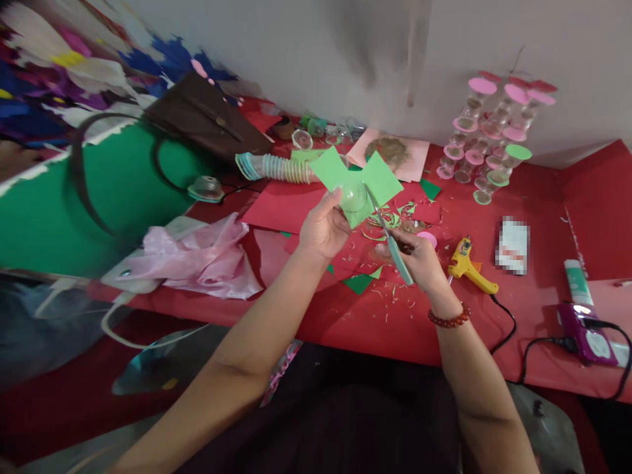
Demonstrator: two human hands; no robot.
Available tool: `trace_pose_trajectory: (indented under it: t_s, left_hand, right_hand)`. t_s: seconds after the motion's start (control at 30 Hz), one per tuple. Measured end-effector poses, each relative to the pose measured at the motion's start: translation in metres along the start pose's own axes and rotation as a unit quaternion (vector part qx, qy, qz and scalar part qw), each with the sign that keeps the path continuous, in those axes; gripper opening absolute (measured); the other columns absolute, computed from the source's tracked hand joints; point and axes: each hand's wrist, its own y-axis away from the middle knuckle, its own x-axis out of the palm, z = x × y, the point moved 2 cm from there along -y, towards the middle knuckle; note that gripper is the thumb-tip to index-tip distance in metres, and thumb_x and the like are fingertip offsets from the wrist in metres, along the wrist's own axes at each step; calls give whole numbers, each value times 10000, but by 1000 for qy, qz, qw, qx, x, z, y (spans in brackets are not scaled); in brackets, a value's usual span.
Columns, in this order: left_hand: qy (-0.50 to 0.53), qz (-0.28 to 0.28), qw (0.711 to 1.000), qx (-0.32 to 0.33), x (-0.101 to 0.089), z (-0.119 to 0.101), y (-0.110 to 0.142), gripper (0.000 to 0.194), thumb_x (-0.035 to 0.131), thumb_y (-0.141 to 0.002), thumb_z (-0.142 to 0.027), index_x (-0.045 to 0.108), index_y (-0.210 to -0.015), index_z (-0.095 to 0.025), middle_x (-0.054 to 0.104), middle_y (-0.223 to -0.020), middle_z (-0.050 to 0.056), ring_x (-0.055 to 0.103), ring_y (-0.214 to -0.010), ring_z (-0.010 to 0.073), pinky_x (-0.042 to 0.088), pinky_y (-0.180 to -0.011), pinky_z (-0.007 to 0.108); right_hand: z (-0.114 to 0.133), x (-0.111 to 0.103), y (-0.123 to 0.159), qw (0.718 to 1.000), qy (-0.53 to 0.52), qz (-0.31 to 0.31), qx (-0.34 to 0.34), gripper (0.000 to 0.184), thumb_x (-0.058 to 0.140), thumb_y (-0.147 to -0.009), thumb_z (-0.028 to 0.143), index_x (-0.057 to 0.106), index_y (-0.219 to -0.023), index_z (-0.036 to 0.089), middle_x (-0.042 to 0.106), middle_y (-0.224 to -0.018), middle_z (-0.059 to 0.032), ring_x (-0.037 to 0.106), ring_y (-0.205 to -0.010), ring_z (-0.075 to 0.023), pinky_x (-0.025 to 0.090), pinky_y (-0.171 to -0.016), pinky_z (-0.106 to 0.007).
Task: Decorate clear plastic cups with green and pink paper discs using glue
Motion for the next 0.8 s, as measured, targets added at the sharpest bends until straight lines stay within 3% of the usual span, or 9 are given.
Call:
trace_pose_trajectory:
  t_s: [0.2, 0.37, 0.5, 0.6, 0.8]
  left_hand:
    - [-40, 18, 999, 6, -8, 0, -6, 424, 886, -740, -506, 747, -1074, -287, 823, -1205, 30, 726, -1287, 303, 658, -988, 429]
    - [-63, 58, 996, 7, -5, 4, -1, 406, 886, -759, -490, 740, -1081, -290, 820, -1175, 26, 732, -1282, 284, 633, -1051, 432]
    - [-34, 82, 996, -31, 8, 8, 12, 353, 928, -731, -391, 739, -1006, -277, 829, -1056, -16, 785, -1020, 201, 656, -877, 319]
    - [-13, 75, 996, -43, 13, 6, 18, 323, 935, -722, -338, 724, -954, -261, 825, -979, -40, 766, -866, 142, 638, -779, 249]
    - [6, 78, 996, -49, 15, 1, 19, 408, 891, -770, -268, 733, -1147, -264, 818, -967, -25, 773, -871, 153, 626, -805, 264]
  right_hand:
    - [-2, -8, -3, 998, 25, -29, -42, 385, 984, -589, 399, 869, -924, 250, 675, -733, 25, 540, -670, -143, 475, -629, -299]
    - [1, -8, -2, 999, 10, -30, -29, 450, 981, -578, 464, 830, -940, 242, 668, -773, 22, 542, -714, -147, 474, -671, -304]
    - [4, -6, 0, 1000, -25, -14, -10, 443, 952, -632, 498, 751, -922, 231, 578, -747, 50, 486, -694, -118, 420, -649, -283]
    - [2, -8, -2, 999, -39, -5, -1, 509, 967, -607, 504, 737, -958, 217, 599, -807, 38, 460, -693, -103, 361, -607, -271]
    - [-6, -13, -6, 999, -53, 6, 5, 501, 955, -621, 489, 779, -987, 195, 585, -814, 20, 404, -651, -87, 281, -560, -275]
